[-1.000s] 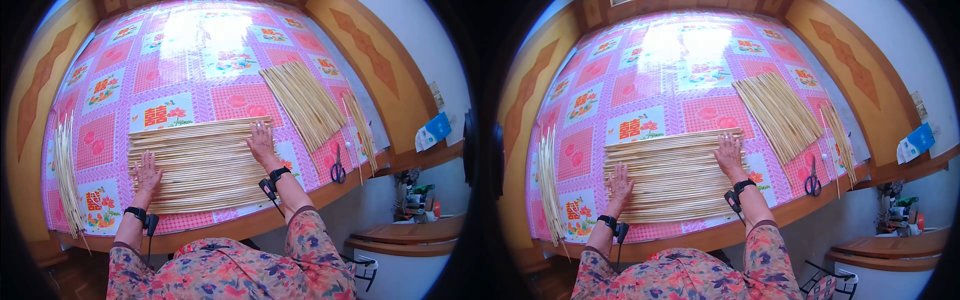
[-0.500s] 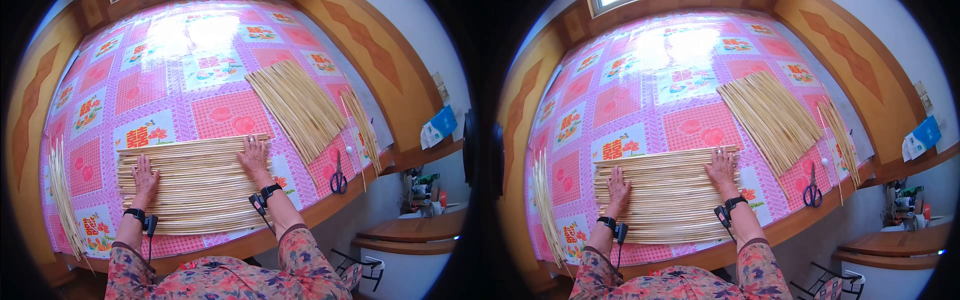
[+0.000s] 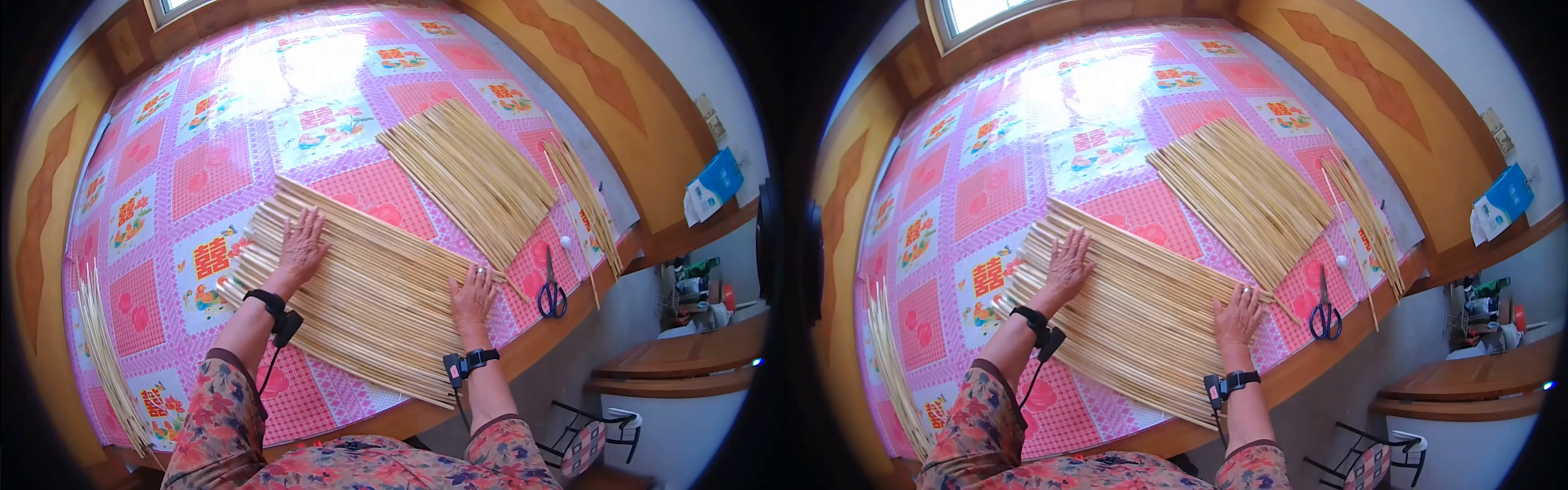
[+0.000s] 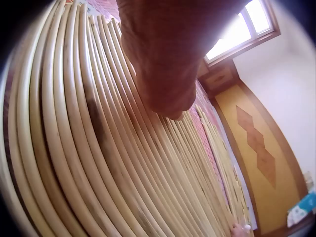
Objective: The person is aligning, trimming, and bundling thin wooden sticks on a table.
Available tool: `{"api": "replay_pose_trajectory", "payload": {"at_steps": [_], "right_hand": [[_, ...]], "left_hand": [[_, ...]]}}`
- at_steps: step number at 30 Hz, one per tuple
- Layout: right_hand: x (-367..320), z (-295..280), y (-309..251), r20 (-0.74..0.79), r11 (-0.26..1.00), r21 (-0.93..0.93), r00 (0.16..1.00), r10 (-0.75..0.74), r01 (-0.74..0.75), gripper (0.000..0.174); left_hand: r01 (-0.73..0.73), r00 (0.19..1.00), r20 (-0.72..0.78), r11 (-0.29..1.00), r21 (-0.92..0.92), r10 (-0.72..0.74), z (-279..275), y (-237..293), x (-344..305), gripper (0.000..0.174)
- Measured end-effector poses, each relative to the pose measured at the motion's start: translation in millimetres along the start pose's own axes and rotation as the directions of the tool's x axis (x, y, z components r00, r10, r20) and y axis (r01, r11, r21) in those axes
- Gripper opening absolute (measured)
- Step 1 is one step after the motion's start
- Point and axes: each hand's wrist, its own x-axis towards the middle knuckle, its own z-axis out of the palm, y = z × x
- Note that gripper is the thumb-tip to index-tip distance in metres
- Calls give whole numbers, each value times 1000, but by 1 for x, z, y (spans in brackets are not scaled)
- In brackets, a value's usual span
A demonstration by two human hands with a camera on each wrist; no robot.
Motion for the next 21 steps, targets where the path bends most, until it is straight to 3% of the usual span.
{"api": "replay_pose_trajectory", "payload": {"at_steps": [3,7,10,21], "right_hand": [[0,-8,5,51,995,20,994,98,-99,61],[1,-13,9,13,996,-8,996,94,-94,61],[9,-16,6,94,989,0,985,146,-146,61],[6,-6,33,34,995,65,996,79,-81,56]], "left_hand": [[-97,994,40,992,-82,100,6,31,24,59],[-127,984,109,984,-124,141,18,57,34,60],[-120,976,163,984,-131,141,27,64,42,61],[-171,978,97,975,-139,185,44,71,83,62]]}}
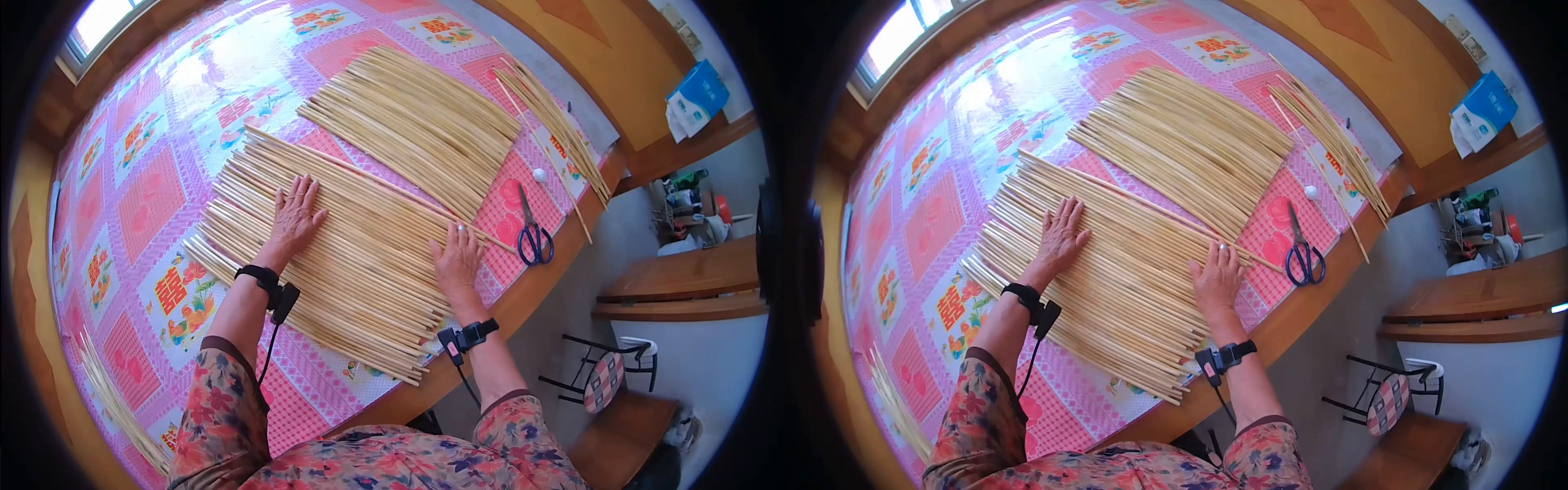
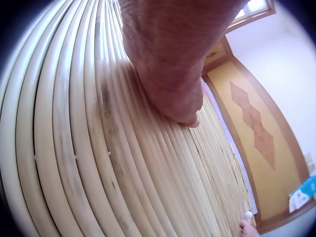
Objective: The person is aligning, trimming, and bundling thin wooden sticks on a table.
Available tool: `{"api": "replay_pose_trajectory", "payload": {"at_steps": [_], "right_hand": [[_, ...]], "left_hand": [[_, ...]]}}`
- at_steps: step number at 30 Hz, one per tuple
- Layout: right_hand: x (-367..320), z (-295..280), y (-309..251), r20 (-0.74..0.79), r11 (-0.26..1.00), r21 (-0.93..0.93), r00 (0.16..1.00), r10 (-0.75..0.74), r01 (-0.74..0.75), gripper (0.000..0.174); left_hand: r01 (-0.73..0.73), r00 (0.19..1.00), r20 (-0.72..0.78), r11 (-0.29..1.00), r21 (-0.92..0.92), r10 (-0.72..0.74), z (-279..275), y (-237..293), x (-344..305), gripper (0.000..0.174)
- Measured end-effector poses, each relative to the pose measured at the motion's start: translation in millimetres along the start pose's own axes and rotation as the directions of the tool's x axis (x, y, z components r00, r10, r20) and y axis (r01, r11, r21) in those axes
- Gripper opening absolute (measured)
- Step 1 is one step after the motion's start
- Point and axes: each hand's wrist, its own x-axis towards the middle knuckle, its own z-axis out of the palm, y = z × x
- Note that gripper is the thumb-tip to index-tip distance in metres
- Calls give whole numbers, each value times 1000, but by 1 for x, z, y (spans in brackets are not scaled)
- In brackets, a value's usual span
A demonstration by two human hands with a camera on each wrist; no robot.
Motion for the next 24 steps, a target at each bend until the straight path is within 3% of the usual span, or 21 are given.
{"api": "replay_pose_trajectory", "payload": {"at_steps": [11,20,24], "right_hand": [[2,-2,13,-20,984,39,984,-175,176,53],[-2,-9,15,53,995,31,994,-91,90,53],[-1,-9,18,45,995,7,994,-104,103,53]], "left_hand": [[-52,998,39,998,-33,53,-9,-3,15,62],[-129,990,43,987,-94,133,-7,-1,30,62],[-91,990,97,993,-72,98,-11,6,43,61]]}}
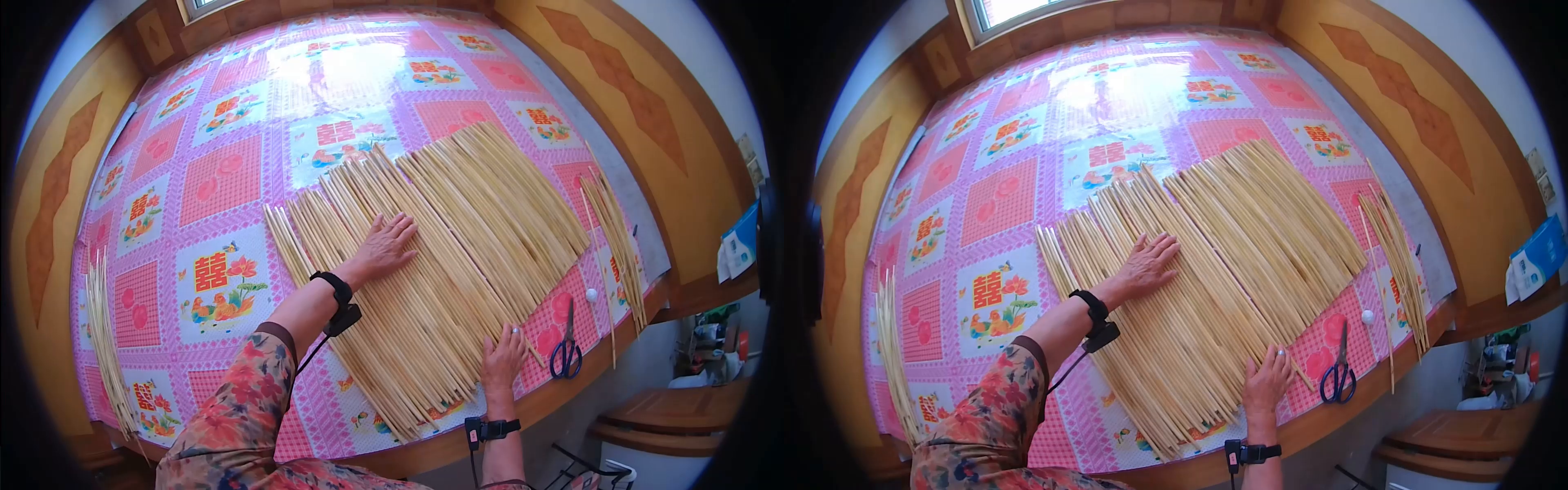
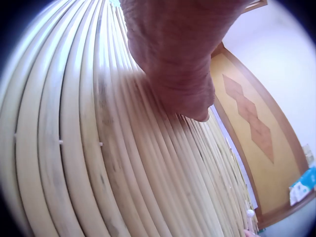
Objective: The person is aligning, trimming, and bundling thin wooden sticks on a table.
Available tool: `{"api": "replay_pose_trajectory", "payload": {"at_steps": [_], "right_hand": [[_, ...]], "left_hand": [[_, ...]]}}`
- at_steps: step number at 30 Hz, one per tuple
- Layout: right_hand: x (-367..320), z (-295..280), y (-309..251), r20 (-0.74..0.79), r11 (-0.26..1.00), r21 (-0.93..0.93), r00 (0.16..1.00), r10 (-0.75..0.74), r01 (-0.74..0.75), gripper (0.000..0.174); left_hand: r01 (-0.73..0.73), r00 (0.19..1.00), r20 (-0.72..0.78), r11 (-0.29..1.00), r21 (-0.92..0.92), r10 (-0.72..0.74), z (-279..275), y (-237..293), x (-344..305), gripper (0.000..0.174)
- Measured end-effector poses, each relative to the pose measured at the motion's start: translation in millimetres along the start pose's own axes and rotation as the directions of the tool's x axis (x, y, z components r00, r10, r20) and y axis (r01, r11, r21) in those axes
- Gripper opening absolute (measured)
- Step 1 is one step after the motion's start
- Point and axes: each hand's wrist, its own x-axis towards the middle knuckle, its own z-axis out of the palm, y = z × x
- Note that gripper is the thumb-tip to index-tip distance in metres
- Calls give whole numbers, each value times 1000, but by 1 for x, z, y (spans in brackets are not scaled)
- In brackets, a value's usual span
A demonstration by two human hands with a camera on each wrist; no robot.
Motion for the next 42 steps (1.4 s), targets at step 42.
{"api": "replay_pose_trajectory", "payload": {"at_steps": [42], "right_hand": [[-12,-56,218,-244,794,478,812,531,-375,11]], "left_hand": [[-21,994,-102,999,47,25,8,23,26,56]]}}
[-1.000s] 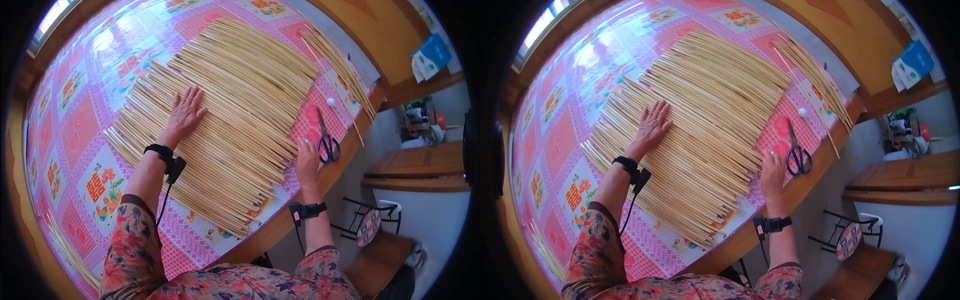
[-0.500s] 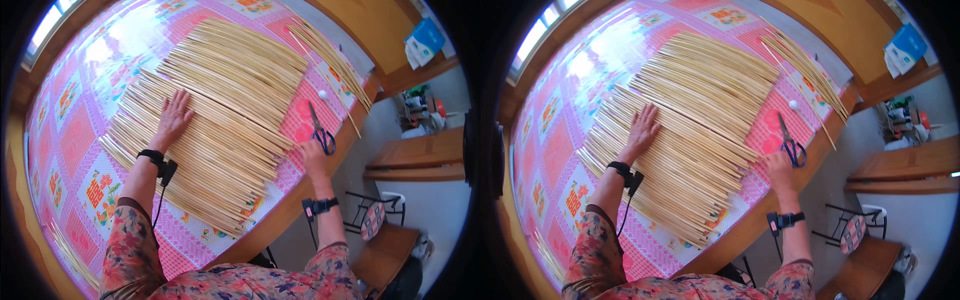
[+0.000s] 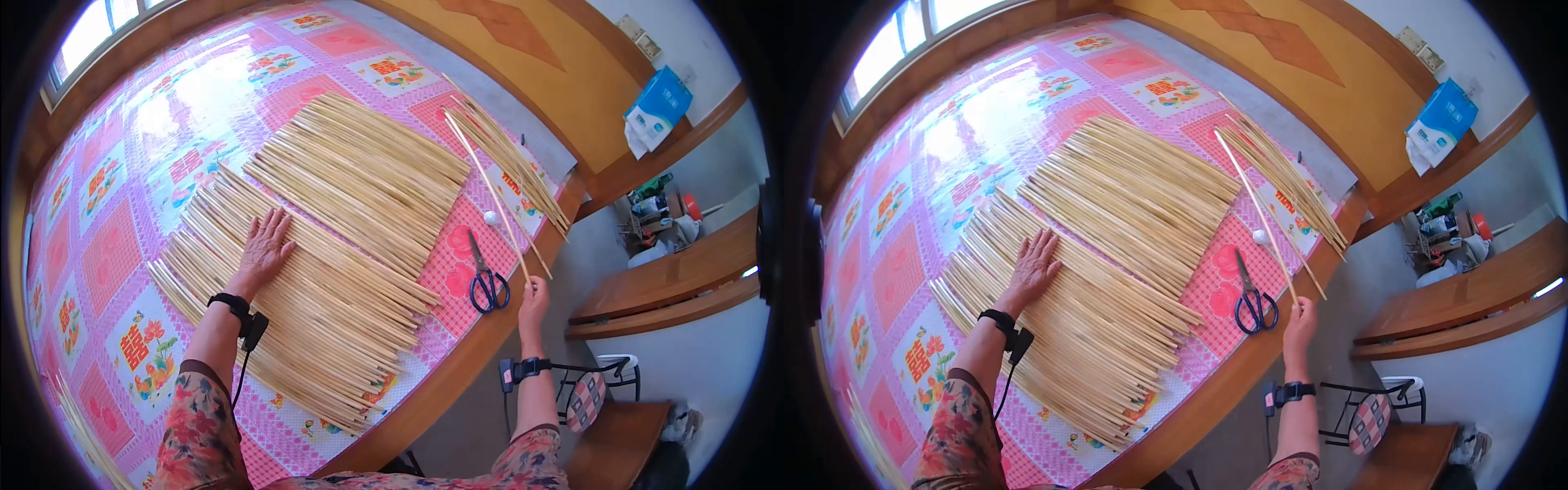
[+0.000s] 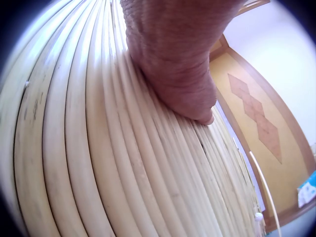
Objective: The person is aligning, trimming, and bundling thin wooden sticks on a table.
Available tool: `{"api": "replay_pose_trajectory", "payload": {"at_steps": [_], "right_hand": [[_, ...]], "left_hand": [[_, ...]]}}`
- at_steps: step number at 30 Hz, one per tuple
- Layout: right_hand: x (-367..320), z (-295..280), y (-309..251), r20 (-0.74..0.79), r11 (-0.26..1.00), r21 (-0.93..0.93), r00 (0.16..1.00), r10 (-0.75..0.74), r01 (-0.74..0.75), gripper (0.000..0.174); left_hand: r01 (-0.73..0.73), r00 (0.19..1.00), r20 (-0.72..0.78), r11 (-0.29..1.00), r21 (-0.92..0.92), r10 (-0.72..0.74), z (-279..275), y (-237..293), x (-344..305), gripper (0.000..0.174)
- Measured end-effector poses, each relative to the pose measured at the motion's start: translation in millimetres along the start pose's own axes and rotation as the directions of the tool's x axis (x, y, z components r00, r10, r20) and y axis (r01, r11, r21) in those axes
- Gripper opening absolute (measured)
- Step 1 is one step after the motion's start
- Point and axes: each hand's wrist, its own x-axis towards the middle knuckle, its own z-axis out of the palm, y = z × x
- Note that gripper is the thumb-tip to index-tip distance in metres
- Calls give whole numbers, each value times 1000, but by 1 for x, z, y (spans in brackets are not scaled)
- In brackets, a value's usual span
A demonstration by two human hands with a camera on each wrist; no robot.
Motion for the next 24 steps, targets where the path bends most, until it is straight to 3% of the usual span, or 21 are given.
{"api": "replay_pose_trajectory", "payload": {"at_steps": [3,5,7,8,9,12,13,15,18,24], "right_hand": [[57,7,35,5,974,-104,979,-204,204,20],[97,17,49,-49,949,-259,978,-201,182,27],[100,15,3,-29,880,-462,990,-140,111,32],[95,25,-13,-3,887,-439,987,-159,142,32],[83,35,-33,99,886,-358,956,-278,295,33],[8,74,-118,257,756,-195,776,-576,625,39],[-22,87,-133,347,758,-3,712,-611,652,43],[-78,109,-158,418,673,23,605,-678,739,48],[-115,135,-177,490,681,73,568,-661,729,54],[-119,154,-189,502,711,-40,629,-593,702,62]], "left_hand": [[-9,1000,27,1000,-10,9,-1,0,-1,58],[-20,1000,-9,999,-30,19,9,-11,-2,59],[-21,1000,-23,999,-30,21,9,-10,-4,59],[-37,999,-37,999,-13,36,11,-11,-3,60],[-5,999,-41,1000,-4,5,13,-10,-3,60],[-29,993,-116,999,25,32,12,-13,-4,61],[-17,994,-107,999,29,20,11,-12,-5,61],[-5,997,-75,1000,13,6,7,-11,-7,62],[4,996,-93,1000,26,-1,7,-14,-8,62],[55,997,-43,998,-35,-56,8,-22,7,64]]}}
